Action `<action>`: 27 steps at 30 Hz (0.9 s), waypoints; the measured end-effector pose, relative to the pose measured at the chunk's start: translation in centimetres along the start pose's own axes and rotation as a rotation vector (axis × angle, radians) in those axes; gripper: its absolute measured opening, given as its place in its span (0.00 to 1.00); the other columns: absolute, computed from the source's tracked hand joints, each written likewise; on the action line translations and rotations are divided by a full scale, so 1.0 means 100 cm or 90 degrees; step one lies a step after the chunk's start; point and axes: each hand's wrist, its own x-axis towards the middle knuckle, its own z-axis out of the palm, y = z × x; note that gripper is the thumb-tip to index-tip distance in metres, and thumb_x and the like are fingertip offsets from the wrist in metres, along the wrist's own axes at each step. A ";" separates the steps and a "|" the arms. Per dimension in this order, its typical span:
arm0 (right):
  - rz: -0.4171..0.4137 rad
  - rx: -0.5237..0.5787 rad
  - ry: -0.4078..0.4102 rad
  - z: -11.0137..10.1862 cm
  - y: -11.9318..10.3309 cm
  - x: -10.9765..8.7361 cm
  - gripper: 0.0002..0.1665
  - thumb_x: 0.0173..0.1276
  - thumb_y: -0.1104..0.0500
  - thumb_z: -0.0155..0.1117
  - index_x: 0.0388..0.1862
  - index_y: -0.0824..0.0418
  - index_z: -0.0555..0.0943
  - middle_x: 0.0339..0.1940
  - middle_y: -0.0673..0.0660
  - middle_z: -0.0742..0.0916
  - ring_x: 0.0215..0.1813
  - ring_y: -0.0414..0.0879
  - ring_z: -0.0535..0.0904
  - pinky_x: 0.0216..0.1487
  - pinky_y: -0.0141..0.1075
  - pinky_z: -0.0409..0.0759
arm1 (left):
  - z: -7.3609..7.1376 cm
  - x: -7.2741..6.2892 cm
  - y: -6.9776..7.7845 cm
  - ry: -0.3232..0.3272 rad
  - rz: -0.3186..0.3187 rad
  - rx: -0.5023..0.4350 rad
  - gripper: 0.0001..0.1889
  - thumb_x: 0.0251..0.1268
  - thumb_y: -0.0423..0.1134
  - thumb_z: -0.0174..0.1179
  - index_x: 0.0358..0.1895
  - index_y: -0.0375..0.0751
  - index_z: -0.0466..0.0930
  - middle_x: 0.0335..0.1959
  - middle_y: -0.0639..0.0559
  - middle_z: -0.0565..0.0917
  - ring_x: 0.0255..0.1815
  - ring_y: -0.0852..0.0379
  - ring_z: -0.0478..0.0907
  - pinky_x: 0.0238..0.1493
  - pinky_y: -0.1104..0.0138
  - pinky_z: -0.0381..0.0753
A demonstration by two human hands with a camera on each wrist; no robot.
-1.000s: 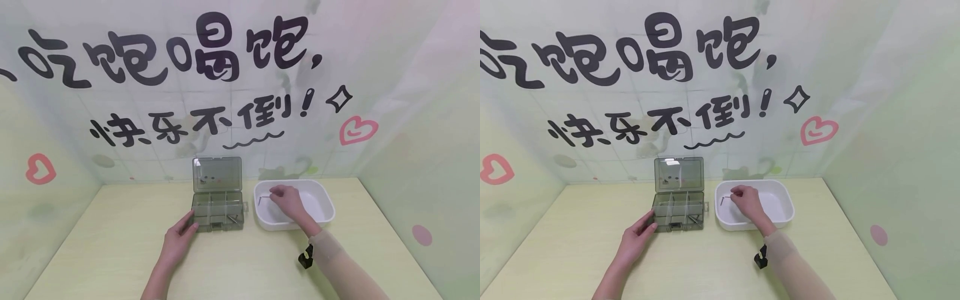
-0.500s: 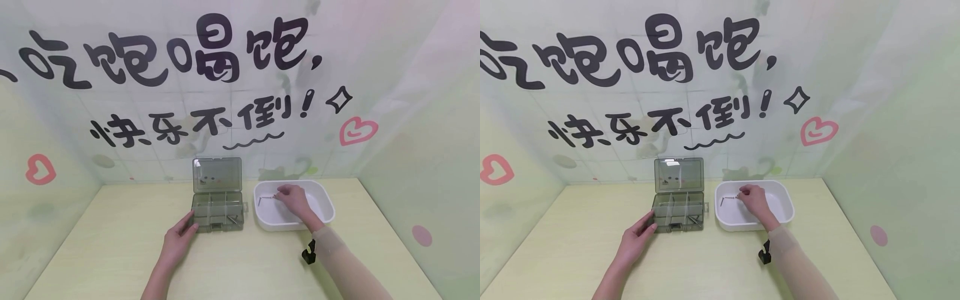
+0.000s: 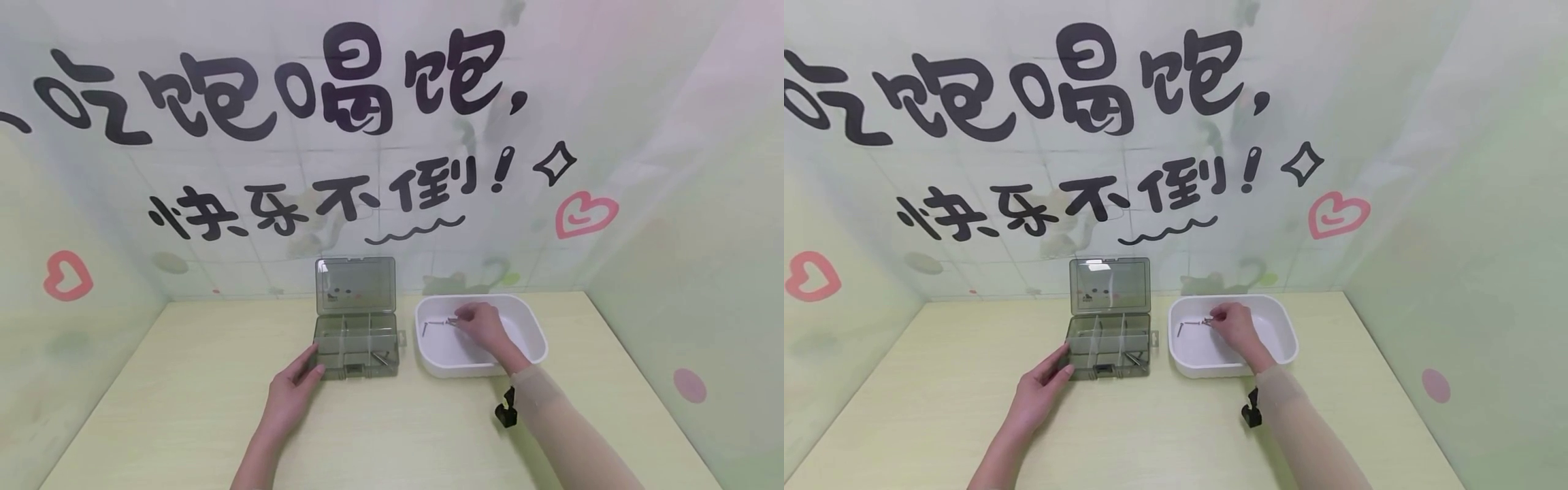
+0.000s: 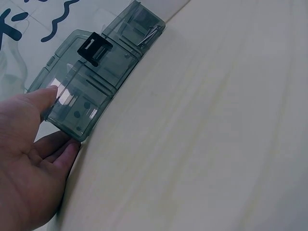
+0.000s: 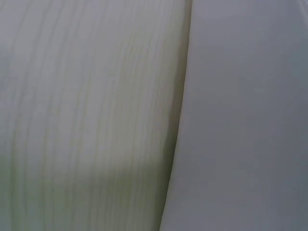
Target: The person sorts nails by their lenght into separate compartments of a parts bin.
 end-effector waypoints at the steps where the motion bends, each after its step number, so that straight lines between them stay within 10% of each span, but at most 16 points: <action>1: -0.006 -0.006 -0.007 0.001 0.000 0.001 0.11 0.62 0.71 0.70 0.44 0.74 0.86 0.41 0.67 0.90 0.46 0.60 0.86 0.54 0.50 0.86 | 0.000 0.000 0.000 0.000 0.000 0.001 0.30 0.77 0.48 0.60 0.77 0.47 0.67 0.76 0.33 0.65 0.73 0.37 0.67 0.70 0.56 0.72; 27: -0.006 -0.086 -0.056 0.013 0.002 0.016 0.07 0.54 0.73 0.70 0.33 0.68 0.88 0.32 0.59 0.89 0.37 0.53 0.84 0.44 0.43 0.87 | -0.001 0.002 -0.002 0.000 0.001 -0.003 0.29 0.78 0.45 0.60 0.77 0.46 0.67 0.76 0.34 0.65 0.75 0.37 0.65 0.71 0.56 0.71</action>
